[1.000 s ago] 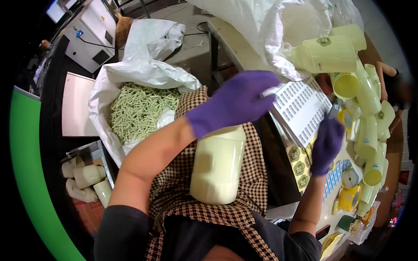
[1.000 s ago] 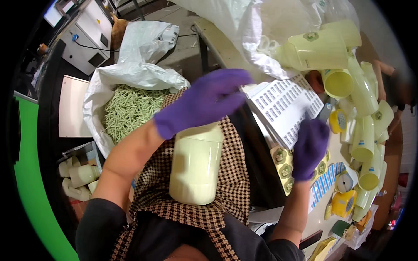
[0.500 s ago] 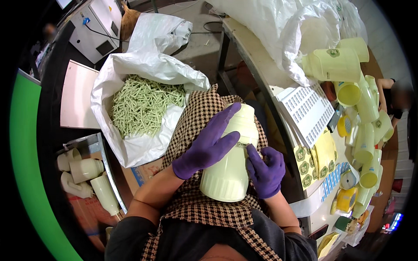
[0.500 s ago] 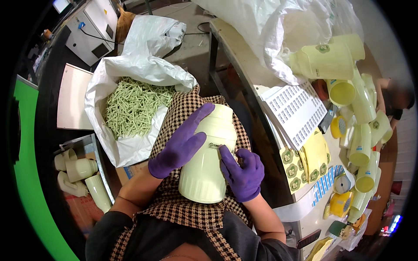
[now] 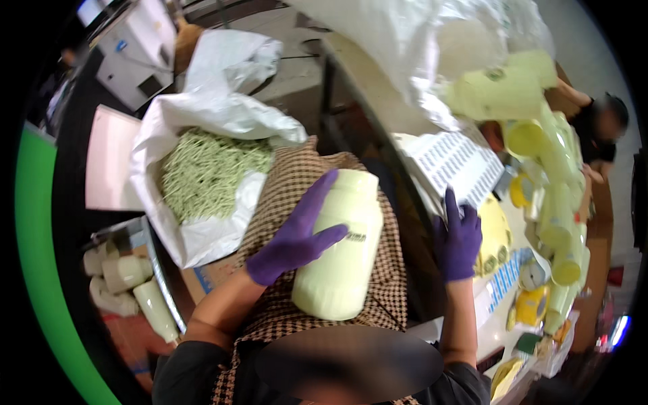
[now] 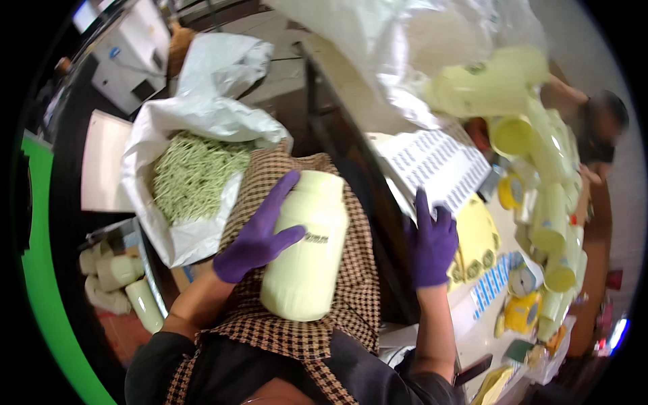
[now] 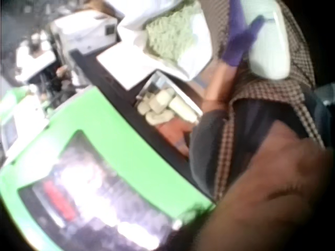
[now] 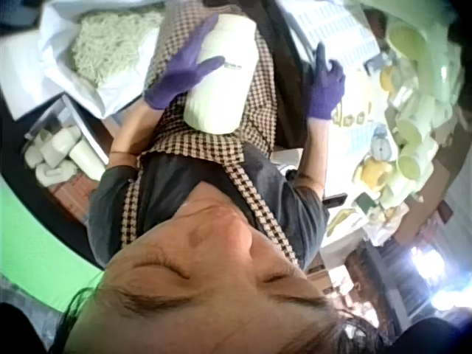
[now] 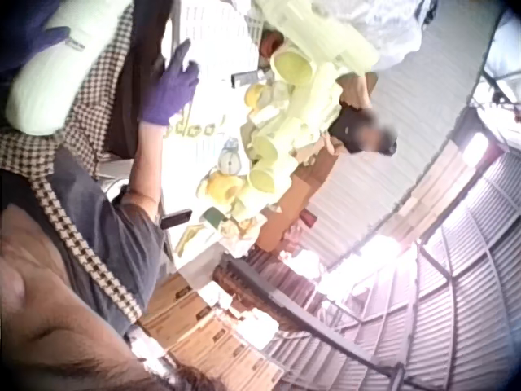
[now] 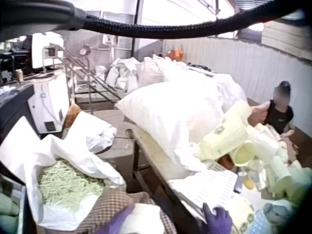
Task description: The person applies stickers and a plastic ring to jugs. They peel a circular sticker from a sheet, press it onto the side of the jug, place a plastic ring into the top opening, and then move the jug to a collection area.
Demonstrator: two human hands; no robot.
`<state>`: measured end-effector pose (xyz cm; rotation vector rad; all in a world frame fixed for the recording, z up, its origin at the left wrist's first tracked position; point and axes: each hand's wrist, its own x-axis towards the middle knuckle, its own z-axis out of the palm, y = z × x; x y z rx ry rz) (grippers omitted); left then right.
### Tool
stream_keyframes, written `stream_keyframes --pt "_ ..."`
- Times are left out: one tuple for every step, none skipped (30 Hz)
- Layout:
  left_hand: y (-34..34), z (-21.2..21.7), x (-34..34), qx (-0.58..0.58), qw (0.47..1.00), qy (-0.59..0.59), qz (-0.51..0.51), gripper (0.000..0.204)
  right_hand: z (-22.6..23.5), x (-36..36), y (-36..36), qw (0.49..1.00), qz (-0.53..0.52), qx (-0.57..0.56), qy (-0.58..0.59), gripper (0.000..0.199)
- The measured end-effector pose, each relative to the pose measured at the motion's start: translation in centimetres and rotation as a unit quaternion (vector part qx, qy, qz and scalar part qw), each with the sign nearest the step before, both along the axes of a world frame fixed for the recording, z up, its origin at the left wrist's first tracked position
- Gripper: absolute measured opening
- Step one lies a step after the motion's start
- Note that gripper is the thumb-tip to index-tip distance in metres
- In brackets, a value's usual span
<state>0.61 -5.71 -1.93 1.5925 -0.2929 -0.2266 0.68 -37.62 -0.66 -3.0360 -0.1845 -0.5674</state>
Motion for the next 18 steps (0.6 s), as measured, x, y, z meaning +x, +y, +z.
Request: stream_keyframes --pt "-0.5 1.3 -0.6 -0.019 1.000 0.008 -0.020 0.091 0.8 1.1 0.0 0.995 0.051 0.066 -0.045 0.071" --pt "-1.2 1.0 -0.9 -0.008 0.997 -0.067 -0.043 0.087 1.9 1.8 0.6 0.984 0.097 0.119 -0.094 0.073" --pt "-2.0 1.5 -0.9 0.047 0.985 -0.150 -0.072 0.084 2.3 2.0 1.2 0.940 0.180 0.290 0.008 0.069" --pt "-2.7 2.7 -0.9 0.100 0.963 -0.233 -0.095 0.081 2.1 2.1 2.0 0.849 0.254 0.451 0.106 0.065" --pt "-3.4 3.8 -0.6 0.097 0.961 -0.234 -0.114 0.083 0.9 2.0 2.8 0.766 0.215 0.566 0.217 0.062" --pt "-3.9 4.4 -0.3 0.100 0.959 -0.233 -0.130 0.085 -0.4 1.8 2.7 0.651 0.174 0.668 0.316 0.060" --pt "-4.2 3.6 -0.4 0.014 0.978 -0.181 -0.098 0.073 -0.7 1.9 1.7 0.642 0.157 0.677 0.323 0.056" --pt "-4.1 2.6 -0.6 -0.084 0.989 -0.104 -0.065 0.068 -0.9 1.9 0.5 0.632 0.142 0.685 0.333 0.053" --pt "-3.1 1.6 -1.0 -0.174 0.984 -0.024 -0.020 0.064 -1.5 1.5 -1.3 0.634 0.171 0.709 0.255 0.050" --pt "-1.7 0.8 -1.0 -0.191 0.981 -0.015 0.025 0.059 -2.3 0.5 -2.7 0.554 0.074 0.811 0.174 0.047" --pt "-0.2 0.0 -1.1 -0.209 0.975 -0.010 0.070 0.054 -5.2 0.0 -7.7 0.633 0.046 0.764 0.121 0.045" --pt "1.9 -1.0 -1.6 -0.149 0.979 -0.072 0.118 0.050 -6.2 -1.2 -10.8 0.620 -0.015 0.784 0.022 0.046" --pt "4.1 -2.4 -1.6 -0.121 0.976 -0.044 0.178 0.050 -6.0 -1.2 -14.2 0.674 -0.058 0.733 -0.064 0.045" --pt "5.9 -3.2 -2.0 -0.129 0.970 -0.029 0.203 0.050 -5.3 -0.5 -17.0 0.742 -0.067 0.657 -0.116 0.044" --pt "8.1 -4.0 -2.4 -0.137 0.963 -0.013 0.230 0.051 -4.2 0.5 -19.5 0.812 -0.075 0.559 -0.152 0.044" --pt "9.4 -4.7 -3.4 -0.181 0.939 0.045 0.289 0.052 -2.7 1.8 -21.4 0.868 -0.074 0.462 -0.168 0.043" --pt "10.5 -5.3 -4.4 -0.207 0.924 0.059 0.315 0.052 -1.0 3.0 -22.3 0.901 -0.052 0.401 -0.161 0.042" --pt "12.4 -5.2 -5.4 -0.150 0.928 0.078 0.331 0.050 0.8 4.2 -22.0 0.925 -0.019 0.330 -0.187 0.042"
